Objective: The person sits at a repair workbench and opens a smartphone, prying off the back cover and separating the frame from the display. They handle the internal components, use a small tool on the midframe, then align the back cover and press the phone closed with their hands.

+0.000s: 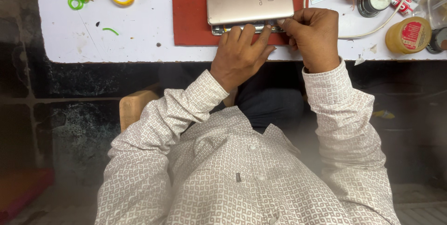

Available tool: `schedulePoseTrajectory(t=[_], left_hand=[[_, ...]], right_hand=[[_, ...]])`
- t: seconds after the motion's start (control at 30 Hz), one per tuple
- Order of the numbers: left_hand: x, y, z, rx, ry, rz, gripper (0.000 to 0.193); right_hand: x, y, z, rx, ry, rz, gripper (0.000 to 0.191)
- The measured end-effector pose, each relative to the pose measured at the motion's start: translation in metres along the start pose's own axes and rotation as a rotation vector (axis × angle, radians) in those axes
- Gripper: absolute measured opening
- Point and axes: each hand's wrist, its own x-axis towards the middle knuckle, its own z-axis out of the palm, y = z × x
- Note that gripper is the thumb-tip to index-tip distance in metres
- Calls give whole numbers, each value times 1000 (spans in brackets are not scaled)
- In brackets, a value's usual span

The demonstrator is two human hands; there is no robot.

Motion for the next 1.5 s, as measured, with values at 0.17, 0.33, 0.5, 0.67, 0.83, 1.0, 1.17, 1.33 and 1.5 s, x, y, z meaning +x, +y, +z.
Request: schedulePoseTrajectory(t=[0.17,0.33,0.5,0.67,0.83,1.0,1.17,1.33,1.5], left_hand=[[-2,3,-3,14,14,0,44],[-5,1,-12,-101,10,-22,46],[-9,3,-17,-173,35,-83,45],[-11,7,-18,-181,43,-106,42],[-11,11,-17,-172,64,-109,39],[-11,12,-20,-190,59,-114,37],[-10,13,-22,-161,53,-107,38],[-10,11,-20,-34,5,-50,38],[-10,12,-19,25,-39,-29,38]], right_hand=[[-4,-1,3,3,21,3,12],[-10,-3,4,30,14,20,14],[-13,-8,1,116,-11,74,14],[-17,-11,-2,148,-11,93,14],[-20,-14,-4,166,-21,94,10],[-23,-16,-2,107,-8,78,10],[-23,-16,2,86,7,82,10],[-23,-15,2,71,7,79,9],[-23,-13,3,51,15,96,9]])
